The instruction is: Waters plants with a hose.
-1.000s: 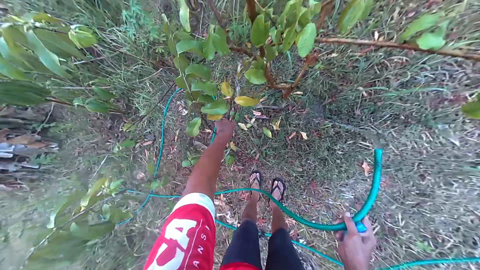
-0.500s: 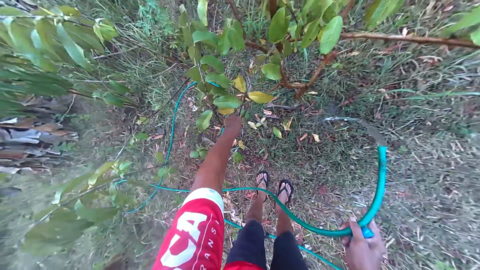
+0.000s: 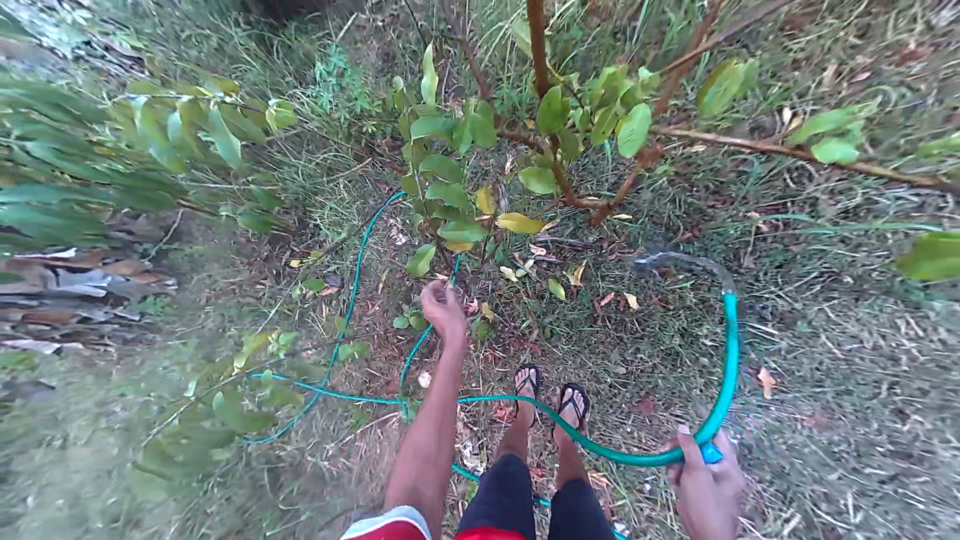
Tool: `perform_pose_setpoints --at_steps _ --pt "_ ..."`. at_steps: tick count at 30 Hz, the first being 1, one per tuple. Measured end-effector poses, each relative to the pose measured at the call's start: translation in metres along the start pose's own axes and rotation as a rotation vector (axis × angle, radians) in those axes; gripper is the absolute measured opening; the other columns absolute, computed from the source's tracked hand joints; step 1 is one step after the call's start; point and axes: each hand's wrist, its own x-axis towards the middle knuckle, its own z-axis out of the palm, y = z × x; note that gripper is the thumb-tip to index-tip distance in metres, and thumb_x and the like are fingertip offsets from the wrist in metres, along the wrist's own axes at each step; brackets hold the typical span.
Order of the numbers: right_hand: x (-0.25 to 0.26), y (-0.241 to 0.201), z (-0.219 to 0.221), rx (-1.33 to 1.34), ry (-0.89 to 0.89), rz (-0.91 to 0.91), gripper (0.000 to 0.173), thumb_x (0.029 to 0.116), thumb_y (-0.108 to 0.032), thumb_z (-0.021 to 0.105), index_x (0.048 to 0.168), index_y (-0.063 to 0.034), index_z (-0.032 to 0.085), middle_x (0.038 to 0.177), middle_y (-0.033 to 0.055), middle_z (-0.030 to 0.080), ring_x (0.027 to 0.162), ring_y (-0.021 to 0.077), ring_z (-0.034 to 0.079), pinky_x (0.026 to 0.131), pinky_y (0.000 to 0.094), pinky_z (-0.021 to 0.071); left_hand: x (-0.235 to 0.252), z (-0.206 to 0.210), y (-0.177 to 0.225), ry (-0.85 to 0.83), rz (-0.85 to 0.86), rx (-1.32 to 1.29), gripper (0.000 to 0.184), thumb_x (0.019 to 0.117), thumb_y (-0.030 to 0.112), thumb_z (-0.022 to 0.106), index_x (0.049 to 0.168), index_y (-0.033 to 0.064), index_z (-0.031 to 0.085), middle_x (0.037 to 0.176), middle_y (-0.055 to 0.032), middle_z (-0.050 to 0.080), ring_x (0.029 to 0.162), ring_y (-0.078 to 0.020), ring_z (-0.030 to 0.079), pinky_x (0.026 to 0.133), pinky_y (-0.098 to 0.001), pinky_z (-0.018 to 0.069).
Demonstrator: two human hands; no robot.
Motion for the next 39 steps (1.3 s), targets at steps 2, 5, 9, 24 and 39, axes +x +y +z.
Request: perform_pose_setpoints --at_steps 2,5,9,24,39 --pt "0.002 0.001 0.000 -0.001 -0.012 -0.018 0.056 0.1043 -0.016 0.054 0.156 -0.0106 0.035 0.071 0.0055 0.063 0.044 0.0106 0.055 0.036 0.0242 0.0448 0.012 0.007 -0.005 0.047 -0.030 -0.025 0.046 0.0979 0.021 0.069 0.138 0.0004 0.056 0.130 -0.0206 0.064 0.115 -0.0306 0.065 0.101 -0.0481 0.0529" --pt "-0.002 0.000 0.001 0.012 -0.004 -0.036 0.055 0.1040 -0.016 0.055 0.155 -0.0096 0.036 0.071 0.0042 0.063 0.046 0.0095 0.055 0.037 0.0232 0.0447 0.037 0.018 0.002 0.005 0.052 0.003 0.050 0.0992 0.033 0.068 0.135 0.0002 0.058 0.129 -0.0226 0.063 0.116 -0.0348 0.063 0.101 -0.0532 0.0512" --pt "-0.004 0.009 -0.004 0.034 0.024 -0.025 0.056 0.1030 -0.015 0.056 0.155 -0.0084 0.037 0.072 0.0042 0.064 0.046 0.0091 0.055 0.037 0.0231 0.0445 0.050 0.024 0.019 0.019 0.122 -0.011 0.038 0.1011 0.033 0.064 0.121 0.0002 0.066 0.116 -0.0202 0.069 0.104 -0.0320 0.069 0.094 -0.0520 0.0551" --pt "0.003 0.018 -0.016 0.057 0.040 -0.021 0.055 0.1022 -0.015 0.057 0.154 -0.0121 0.041 0.074 0.0059 0.064 0.045 0.0114 0.054 0.036 0.0247 0.0436 0.037 0.040 0.011 0.115 0.180 -0.151 0.035 0.0967 0.026 0.073 0.121 0.0020 0.071 0.110 -0.0150 0.075 0.099 -0.0214 0.074 0.094 -0.0417 0.0590" --pt "-0.001 -0.013 -0.014 -0.034 -0.049 -0.007 0.058 0.1038 -0.017 0.056 0.157 -0.0070 0.034 0.073 0.0075 0.063 0.047 0.0125 0.056 0.041 0.0278 0.0482 0.044 0.036 0.048 0.106 0.085 0.205 0.033 0.0990 0.033 0.067 0.103 0.0015 0.077 0.100 -0.0175 0.076 0.100 -0.0337 0.072 0.100 -0.0575 0.0481"
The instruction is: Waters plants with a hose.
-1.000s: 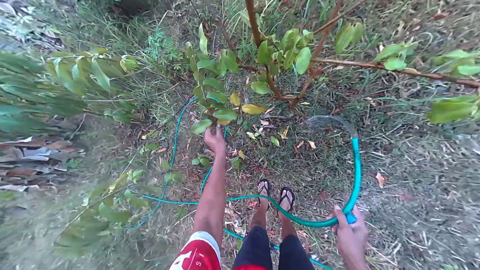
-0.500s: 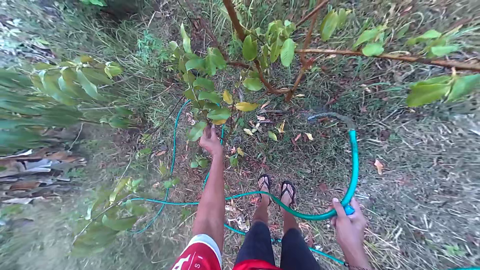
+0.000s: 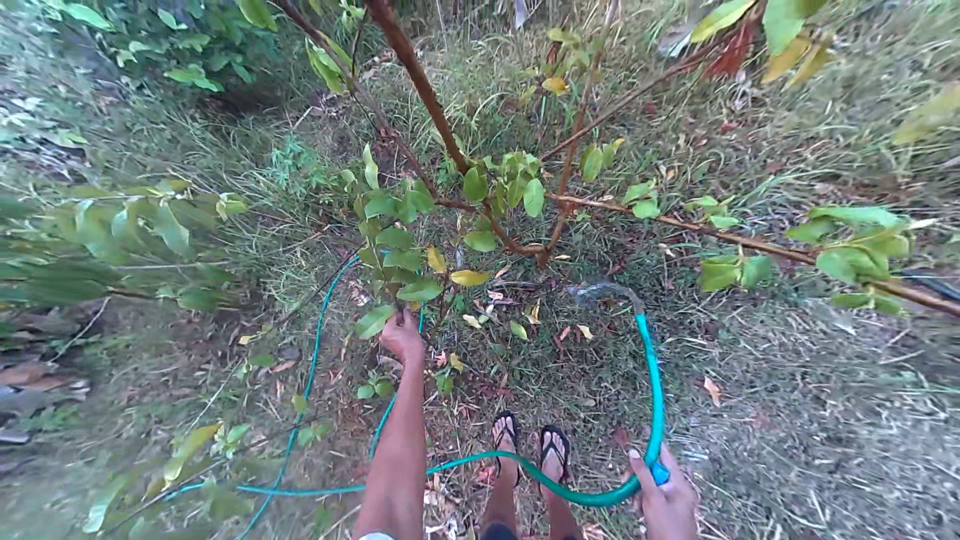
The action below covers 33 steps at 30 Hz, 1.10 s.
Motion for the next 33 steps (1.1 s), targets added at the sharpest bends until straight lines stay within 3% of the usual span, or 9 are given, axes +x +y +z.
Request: perform_pose_setpoints --at_steps 5,8,12,14,19,23,26,29,33 --pt "0.002 0.001 0.000 -0.087 -0.094 -0.062 0.063 0.1011 -0.018 0.059 0.158 -0.0065 0.034 0.076 0.0071 0.064 0.052 0.0131 0.057 0.047 0.0299 0.0499 -0.005 -0.004 -0.007 -0.036 0.009 -0.037 0.036 0.0964 0.032 0.072 0.112 -0.0004 0.074 0.099 -0.0177 0.075 0.096 -0.0326 0.072 0.096 -0.0547 0.0523" --pt "0.004 0.000 0.003 -0.143 -0.141 -0.110 0.064 0.1001 -0.019 0.061 0.157 -0.0046 0.036 0.082 0.0094 0.066 0.056 0.0149 0.059 0.050 0.0329 0.0528 -0.021 -0.004 -0.016 -0.036 0.080 -0.121 0.044 0.0940 0.024 0.075 0.126 -0.0052 0.065 0.111 -0.0220 0.072 0.104 -0.0330 0.071 0.098 -0.0517 0.0538" --pt "0.002 -0.003 0.013 -0.192 -0.144 -0.149 0.063 0.0991 -0.022 0.064 0.156 -0.0068 0.040 0.086 0.0103 0.068 0.059 0.0163 0.060 0.054 0.0360 0.0541 -0.083 -0.015 -0.012 -0.138 0.041 -0.356 0.093 0.0907 0.012 0.076 0.163 0.0030 0.018 0.160 -0.0259 0.037 0.141 -0.0363 0.049 0.114 -0.0500 0.0455" --pt "0.003 0.000 0.017 -0.199 -0.143 -0.159 0.064 0.0984 -0.023 0.065 0.156 -0.0088 0.041 0.090 0.0129 0.069 0.062 0.0186 0.062 0.057 0.0394 0.0558 -0.134 -0.022 0.010 -0.270 0.020 -0.431 0.089 0.0936 0.016 0.072 0.163 0.0053 0.018 0.161 -0.0234 0.036 0.142 -0.0346 0.047 0.114 -0.0509 0.0444" --pt "-0.012 -0.018 0.032 -0.258 -0.156 -0.197 0.063 0.0982 -0.021 0.066 0.156 -0.0078 0.043 0.100 0.0158 0.070 0.071 0.0204 0.065 0.068 0.0434 0.0579 -0.198 -0.007 0.092 -0.847 0.023 -0.633 0.049 0.1078 0.029 0.051 0.149 0.0029 0.049 0.146 -0.0163 0.058 0.129 -0.0248 0.061 0.107 -0.0460 0.0523" --pt "-0.025 -0.029 0.042 -0.234 -0.122 -0.284 0.064 0.0961 -0.021 0.068 0.154 -0.0050 0.045 0.108 0.0153 0.071 0.076 0.0166 0.067 0.072 0.0382 0.0592 -0.175 -0.008 0.157 -1.195 -0.069 -0.733 0.055 0.1135 0.038 0.027 0.138 -0.0002 0.058 0.125 -0.0148 0.071 0.108 -0.0249 0.072 0.092 -0.0461 0.0596" --pt "-0.030 -0.035 0.052 -0.196 -0.103 -0.283 0.063 0.0955 -0.025 0.069 0.153 -0.0082 0.047 0.098 0.0123 0.070 0.066 0.0167 0.063 0.062 0.0398 0.0572 -0.180 -0.021 0.170 -1.273 -0.182 -0.902 0.044 0.1129 0.027 0.036 0.137 -0.0034 0.055 0.119 -0.0178 0.069 0.097 -0.0264 0.072 0.085 -0.0459 0.0619" --pt "-0.032 -0.031 0.050 -0.242 -0.150 -0.300 0.063 0.0969 -0.025 0.069 0.154 -0.0096 0.047 0.102 0.0110 0.072 0.071 0.0159 0.066 0.067 0.0387 0.0586 -0.202 -0.026 0.163 -1.327 -0.302 -1.021 0.041 0.1136 0.028 0.033 0.134 0.0006 0.056 0.106 -0.0130 0.069 0.091 -0.0247 0.070 0.082 -0.0452 0.0609" --pt "-0.024 -0.024 0.032 -0.397 -0.291 -0.351 0.063 0.0976 -0.035 0.066 0.154 -0.0139 0.048 0.094 0.0092 0.072 0.067 0.0164 0.065 0.063 0.0406 0.0583 -0.227 -0.023 0.161 -1.225 -0.401 -1.148 0.037 0.1138 0.028 0.030 0.119 0.0035 0.057 0.069 0.0009 0.050 0.054 -0.0087 0.050 0.053 -0.0233 0.0492"
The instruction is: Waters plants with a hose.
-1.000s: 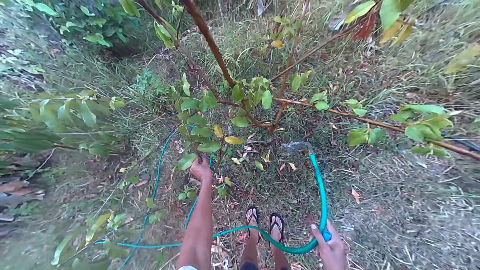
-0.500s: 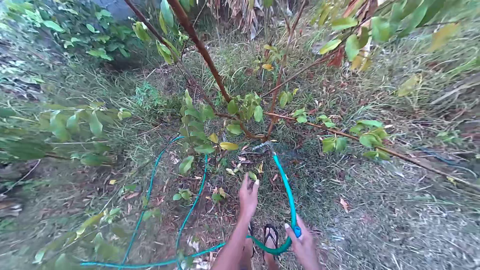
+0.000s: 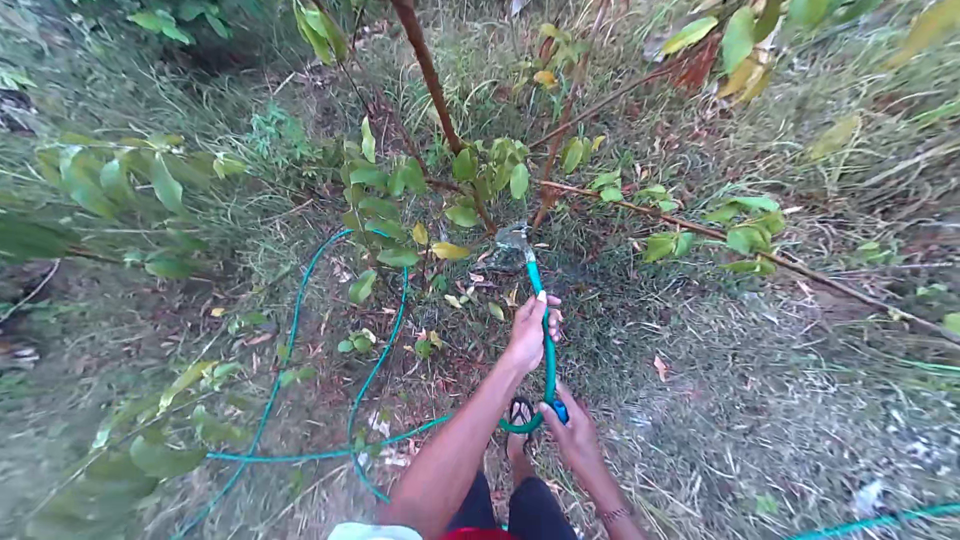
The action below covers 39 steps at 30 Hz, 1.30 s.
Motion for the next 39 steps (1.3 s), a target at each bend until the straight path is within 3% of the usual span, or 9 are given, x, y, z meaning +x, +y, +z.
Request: perform_pose_setpoints --at_steps 2,5,7,10,14,26,31,34,39 --pt "0.008 0.010 -0.019 -0.009 -0.035 -0.037 0.059 0.0990 -0.038 0.059 0.152 -0.0135 0.049 0.101 0.0066 0.072 0.072 0.0161 0.066 0.065 0.0413 0.0587 -0.002 -0.003 -0.006 0.022 0.024 0.011 0.037 0.1136 0.028 0.030 0.118 0.0038 0.058 0.067 0.0031 0.045 0.050 -0.0055 0.043 0.048 -0.0194 0.0416" --pt "0.040 -0.003 -0.054 0.369 0.020 0.069 0.052 0.1042 -0.030 0.032 0.146 -0.0024 0.043 0.107 0.0078 0.070 0.063 0.0125 0.059 0.053 0.0313 0.0516 -0.005 -0.014 -0.013 0.006 0.033 0.140 0.037 0.1130 0.025 0.031 0.119 0.0026 0.060 0.067 0.0041 0.046 0.050 -0.0041 0.042 0.047 -0.0184 0.0395" --pt "0.071 -0.036 -0.073 0.593 0.021 0.117 0.051 0.1059 -0.030 0.027 0.145 -0.0018 0.044 0.103 0.0076 0.070 0.070 0.0140 0.063 0.061 0.0313 0.0540 -0.010 -0.018 -0.020 -0.005 0.004 0.243 0.037 0.1129 0.024 0.032 0.120 0.0017 0.060 0.067 0.0039 0.047 0.052 -0.0042 0.043 0.049 -0.0191 0.0405" --pt "0.119 -0.067 -0.086 0.808 0.003 0.132 0.041 0.1086 -0.019 0.030 0.144 -0.0058 0.048 0.095 0.0084 0.069 0.080 0.0172 0.068 0.075 0.0351 0.0592 -0.017 -0.021 -0.038 -0.013 0.017 0.411 0.037 0.1126 0.027 0.036 0.123 0.0028 0.062 0.069 0.0013 0.050 0.055 -0.0071 0.046 0.052 -0.0225 0.0427" --pt "0.156 -0.088 -0.090 0.876 -0.033 0.074 0.035 0.1119 -0.025 0.035 0.144 -0.0162 0.047 0.109 0.0055 0.069 0.093 0.0159 0.070 0.088 0.0341 0.0587 -0.027 -0.018 -0.049 -0.017 0.085 0.540 0.034 0.1118 0.023 0.038 0.119 0.0032 0.064 0.069 0.0015 0.051 0.056 -0.0072 0.046 0.053 -0.0235 0.0419" --pt "0.166 -0.099 -0.076 0.778 0.041 -0.041 0.036 0.1104 -0.018 0.041 0.147 -0.0154 0.041 0.114 0.0099 0.070 0.099 0.0216 0.073 0.091 0.0378 0.0604 -0.038 -0.016 -0.062 0.021 0.076 0.721 0.032 0.1101 0.029 0.044 0.113 0.0047 0.065 0.071 -0.0010 0.052 0.061 -0.0119 0.050 0.060 -0.0304 0.0469" --pt "0.161 -0.100 -0.080 0.710 0.053 -0.079 0.034 0.1084 -0.013 0.046 0.142 -0.0154 0.041 0.112 0.0084 0.070 0.095 0.0199 0.073 0.088 0.0355 0.0610 -0.037 -0.018 -0.065 0.050 0.094 0.771 0.031 0.1097 0.029 0.046 0.111 0.0043 0.065 0.071 -0.0018 0.053 0.061 -0.0127 0.051 0.062 -0.0316 0.0472" --pt "0.170 -0.097 -0.076 0.769 0.132 -0.107 0.034 0.1048 -0.007 0.052 0.138 -0.0102 0.043 0.106 0.0138 0.070 0.093 0.0262 0.074 0.088 0.0424 0.0622 -0.035 -0.018 -0.065 0.075 0.093 0.815 0.032 0.1096 0.030 0.047 0.111 0.0040 0.065 0.073 -0.0033 0.054 0.063 -0.0142 0.053 0.063 -0.0334 0.0484" --pt "0.165 -0.095 -0.074 0.673 0.177 -0.135 0.034 0.1026 -0.005 0.056 0.134 -0.0090 0.044 0.105 0.0133 0.071 0.092 0.0266 0.075 0.087 0.0429 0.0630 -0.036 -0.017 -0.071 0.081 0.094 0.866 0.031 0.1092 0.031 0.048 0.111 0.0045 0.065 0.073 -0.0046 0.056 0.064 -0.0159 0.055 0.066 -0.0356 0.0499"
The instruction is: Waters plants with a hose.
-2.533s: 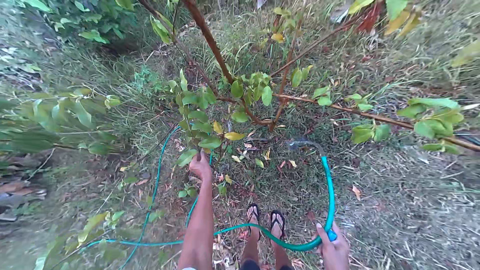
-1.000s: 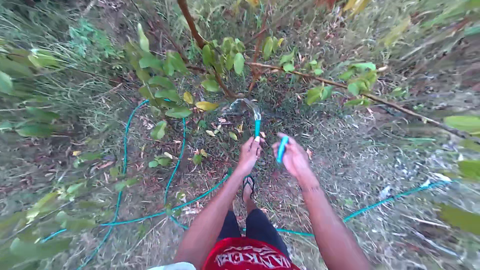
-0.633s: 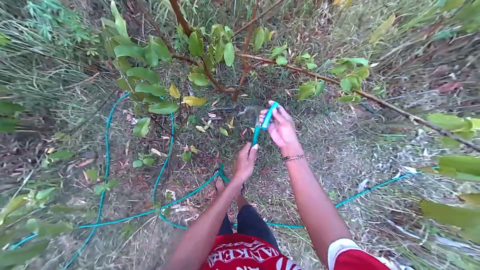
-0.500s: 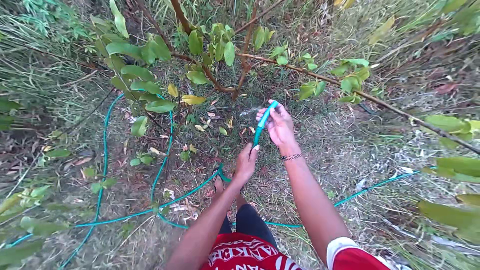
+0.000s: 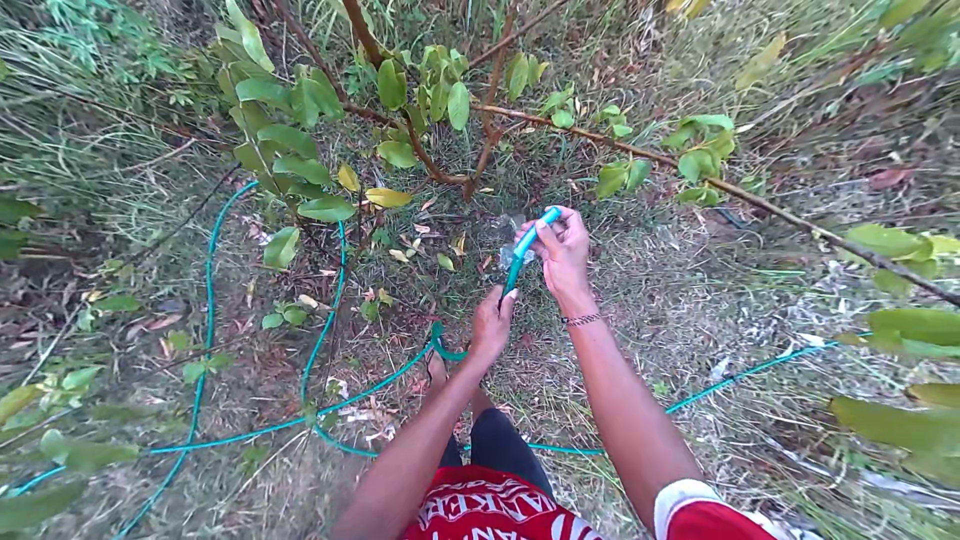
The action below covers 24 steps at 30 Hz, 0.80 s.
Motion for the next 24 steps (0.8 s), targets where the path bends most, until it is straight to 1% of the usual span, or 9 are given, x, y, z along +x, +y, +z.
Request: perform_pose_setpoints --at_steps 3,6,8,11,14,18,20,21,24 --pt "-0.004 0.000 -0.002 -0.054 0.007 -0.015 0.034 0.1012 -0.004 0.059 0.133 -0.0086 0.045 0.104 0.0125 0.071 0.090 0.0254 0.075 0.085 0.0419 0.0634 -0.003 0.003 -0.002 0.011 0.011 0.020 0.031 0.1091 0.029 0.049 0.110 0.0031 0.065 0.074 -0.0064 0.057 0.066 -0.0172 0.056 0.068 -0.0365 0.0508" --pt "-0.017 -0.009 -0.003 -0.200 -0.033 -0.022 0.036 0.1042 -0.010 0.057 0.137 -0.0105 0.043 0.108 0.0073 0.070 0.089 0.0170 0.073 0.082 0.0335 0.0625 -0.006 0.005 -0.004 0.017 0.025 0.039 0.031 0.1089 0.028 0.049 0.110 0.0014 0.066 0.074 -0.0076 0.058 0.065 -0.0180 0.056 0.067 -0.0370 0.0506" --pt "-0.022 -0.012 -0.004 -0.268 -0.031 -0.030 0.037 0.1051 -0.013 0.057 0.139 -0.0107 0.043 0.110 0.0067 0.070 0.089 0.0158 0.073 0.082 0.0323 0.0620 -0.007 0.006 -0.003 0.024 0.038 0.049 0.031 0.1089 0.028 0.049 0.110 0.0011 0.065 0.073 -0.0079 0.057 0.064 -0.0181 0.056 0.067 -0.0371 0.0503" --pt "-0.024 -0.011 -0.007 -0.290 -0.044 -0.031 0.039 0.1046 -0.014 0.059 0.140 -0.0109 0.042 0.111 0.0074 0.070 0.091 0.0170 0.073 0.083 0.0342 0.0620 -0.007 0.005 -0.003 0.019 0.027 0.054 0.032 0.1091 0.029 0.049 0.111 0.0014 0.065 0.074 -0.0077 0.058 0.066 -0.0181 0.056 0.068 -0.0370 0.0504" --pt "-0.025 -0.008 -0.009 -0.387 -0.042 -0.043 0.042 0.1035 -0.015 0.061 0.140 -0.0088 0.043 0.110 0.0094 0.070 0.090 0.0193 0.073 0.081 0.0366 0.0630 -0.007 0.005 -0.001 0.001 0.004 0.078 0.034 0.1091 0.030 0.048 0.115 0.0014 0.065 0.081 -0.0116 0.063 0.072 -0.0217 0.061 0.074 -0.0412 0.0530" --pt "-0.022 -0.014 -0.013 -0.555 -0.092 0.041 0.042 0.1016 -0.020 0.066 0.138 -0.0100 0.047 0.101 0.0115 0.071 0.079 0.0237 0.072 0.071 0.0397 0.0629 -0.007 0.007 -0.004 0.008 -0.002 0.094 0.033 0.1091 0.029 0.049 0.117 0.0017 0.066 0.083 -0.0129 0.064 0.075 -0.0231 0.063 0.075 -0.0423 0.0535" --pt "-0.012 -0.014 -0.016 -0.557 -0.136 0.106 0.039 0.1011 -0.019 0.067 0.135 -0.0078 0.051 0.100 0.0134 0.073 0.078 0.0258 0.074 0.070 0.0408 0.0635 -0.007 0.008 -0.008 0.017 0.001 0.088 0.033 0.1090 0.029 0.049 0.116 0.0014 0.066 0.081 -0.0123 0.064 0.074 -0.0227 0.062 0.075 -0.0420 0.0533" --pt "-0.001 -0.011 -0.018 -0.511 -0.159 0.125 0.037 0.1008 -0.015 0.066 0.133 -0.0033 0.052 0.100 0.0143 0.073 0.079 0.0251 0.074 0.072 0.0404 0.0641 -0.006 0.008 -0.010 0.018 0.007 0.077 0.032 0.1091 0.028 0.049 0.114 0.0013 0.065 0.080 -0.0114 0.063 0.072 -0.0216 0.061 0.073 -0.0412 0.0529" --pt "0.021 -0.005 -0.024 -0.325 -0.258 0.179 0.029 0.1010 -0.008 0.062 0.126 0.0043 0.055 0.095 0.0172 0.073 0.081 0.0262 0.075 0.074 0.0409 0.0651 -0.004 0.004 -0.013 -0.035 0.052 -0.050 0.032 0.1098 0.027 0.046 0.112 0.0036 0.067 0.073 -0.0037 0.055 0.062 -0.0134 0.052 0.063 -0.0325 0.0478"
